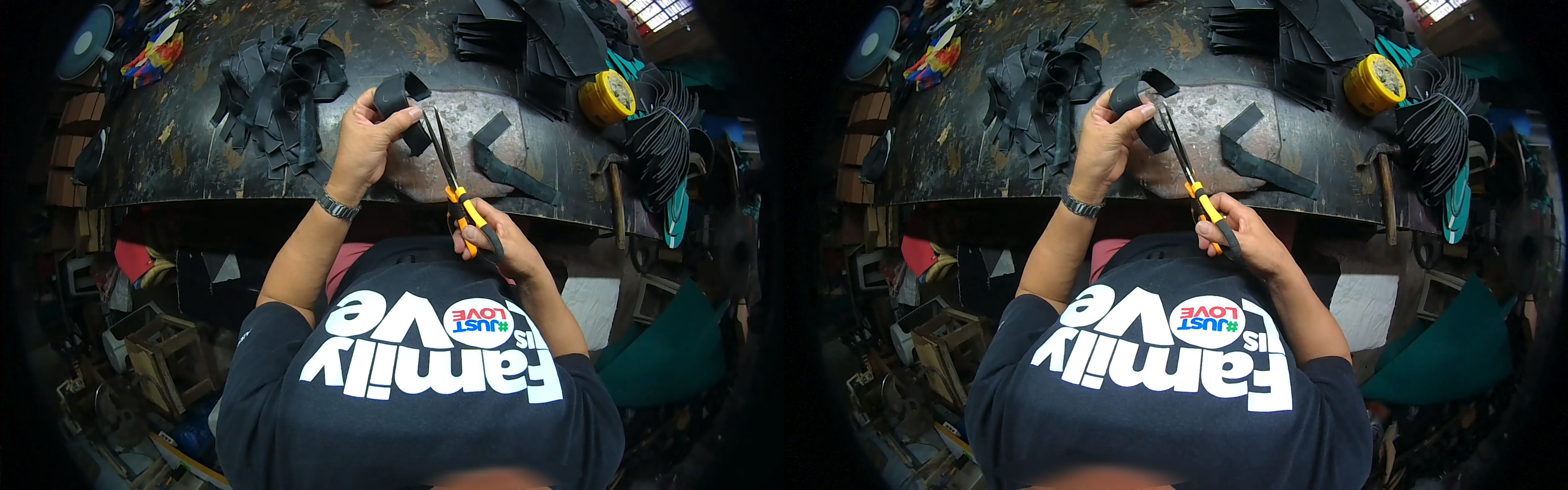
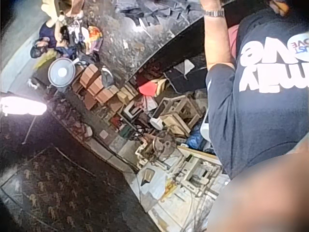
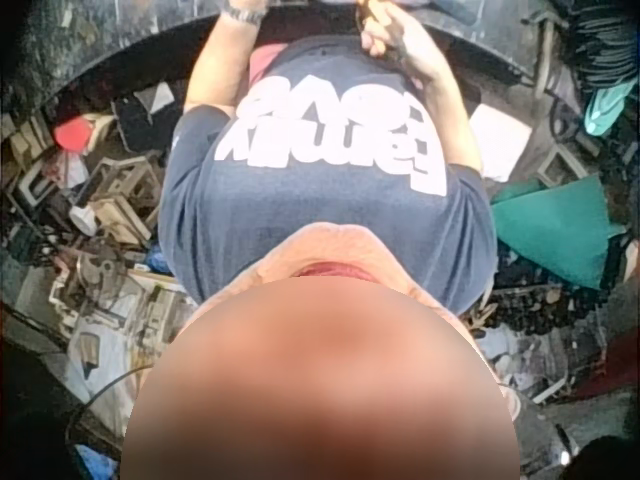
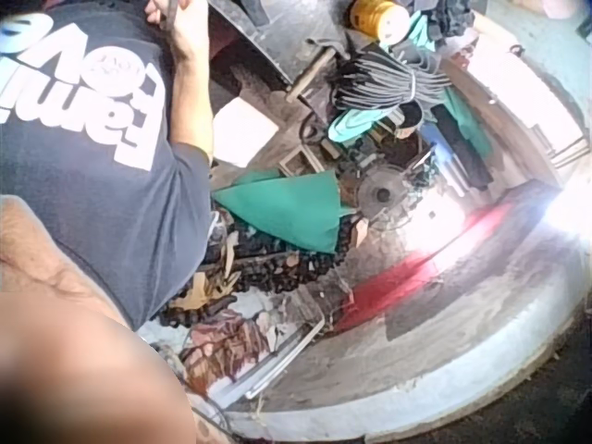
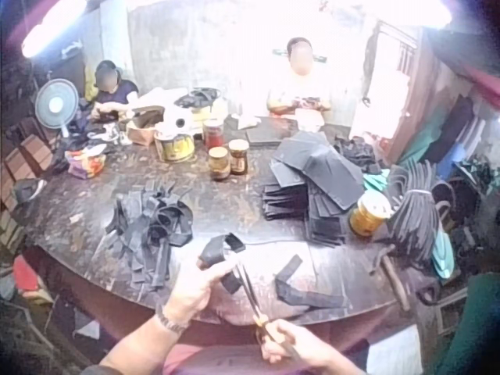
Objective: The person uses shears to cut a black rubber strap into multiple small pieces on a workbench. They then reach under the table to retrieve a pouch, open it, and take out a pen. The person marks a piece of the cut rubber with the pen.
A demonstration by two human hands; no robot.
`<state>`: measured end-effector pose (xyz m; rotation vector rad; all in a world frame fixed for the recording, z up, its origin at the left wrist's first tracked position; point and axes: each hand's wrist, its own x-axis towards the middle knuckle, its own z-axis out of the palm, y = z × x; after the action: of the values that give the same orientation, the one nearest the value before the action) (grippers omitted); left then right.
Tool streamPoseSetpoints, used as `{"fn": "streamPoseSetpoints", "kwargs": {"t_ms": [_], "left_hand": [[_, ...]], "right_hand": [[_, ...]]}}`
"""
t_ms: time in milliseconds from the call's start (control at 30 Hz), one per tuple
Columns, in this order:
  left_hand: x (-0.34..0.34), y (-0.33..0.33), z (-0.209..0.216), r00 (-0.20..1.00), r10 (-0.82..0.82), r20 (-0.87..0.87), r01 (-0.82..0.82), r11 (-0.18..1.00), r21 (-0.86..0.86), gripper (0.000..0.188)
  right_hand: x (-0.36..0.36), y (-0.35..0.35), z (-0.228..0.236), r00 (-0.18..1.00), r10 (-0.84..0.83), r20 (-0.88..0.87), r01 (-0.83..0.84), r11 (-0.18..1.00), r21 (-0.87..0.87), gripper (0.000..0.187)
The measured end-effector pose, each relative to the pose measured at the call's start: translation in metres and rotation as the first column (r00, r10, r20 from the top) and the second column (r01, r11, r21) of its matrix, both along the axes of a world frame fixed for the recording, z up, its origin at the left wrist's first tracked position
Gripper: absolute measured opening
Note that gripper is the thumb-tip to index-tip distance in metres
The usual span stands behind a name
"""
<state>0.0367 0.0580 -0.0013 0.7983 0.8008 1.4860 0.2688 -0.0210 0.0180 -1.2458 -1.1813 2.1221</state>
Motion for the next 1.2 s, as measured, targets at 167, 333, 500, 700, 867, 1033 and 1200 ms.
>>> {"fn": "streamPoseSetpoints", "kwargs": {"t_ms": [167,333,500,700,867,1033,1200], "left_hand": [[0.0,-0.002,0.002,1.0,0.014,-0.007,-0.013,0.999,0.031,0.023],[-0.004,-0.001,0.005,0.999,0.035,0.016,-0.036,0.998,0.041,0.02],[0.0,-0.002,0.002,0.999,0.013,-0.051,-0.011,0.999,0.041,0.022],[-0.009,-0.002,0.003,0.979,0.027,-0.204,-0.015,0.998,0.06,0.021],[-0.078,0.022,0.044,0.847,0.094,-0.524,0.02,0.978,0.209,0.02],[-0.133,0.039,0.064,0.068,0.248,-0.966,-0.171,0.957,0.234,0.038],[-0.088,0.017,0.05,-0.001,0.547,-0.837,-0.225,0.816,0.533,0.05]], "right_hand": [[-0.002,0.001,0.0,1.0,-0.001,0.002,0.001,1.0,-0.023,0.037],[0.0,-0.001,-0.001,0.999,0.039,-0.015,-0.039,0.999,-0.02,0.034],[-0.005,-0.001,-0.001,0.998,-0.02,-0.055,0.019,1.0,-0.02,0.033],[-0.008,0.0,0.0,0.995,-0.102,-0.008,0.102,0.995,-0.004,0.025],[0.015,0.005,0.004,0.951,-0.306,-0.046,0.304,0.892,0.334,0.025],[0.042,0.027,0.002,0.854,-0.516,0.07,0.304,0.603,0.738,0.027],[0.038,0.029,-0.013,0.663,-0.657,0.359,-0.036,0.451,0.892,0.033]]}}
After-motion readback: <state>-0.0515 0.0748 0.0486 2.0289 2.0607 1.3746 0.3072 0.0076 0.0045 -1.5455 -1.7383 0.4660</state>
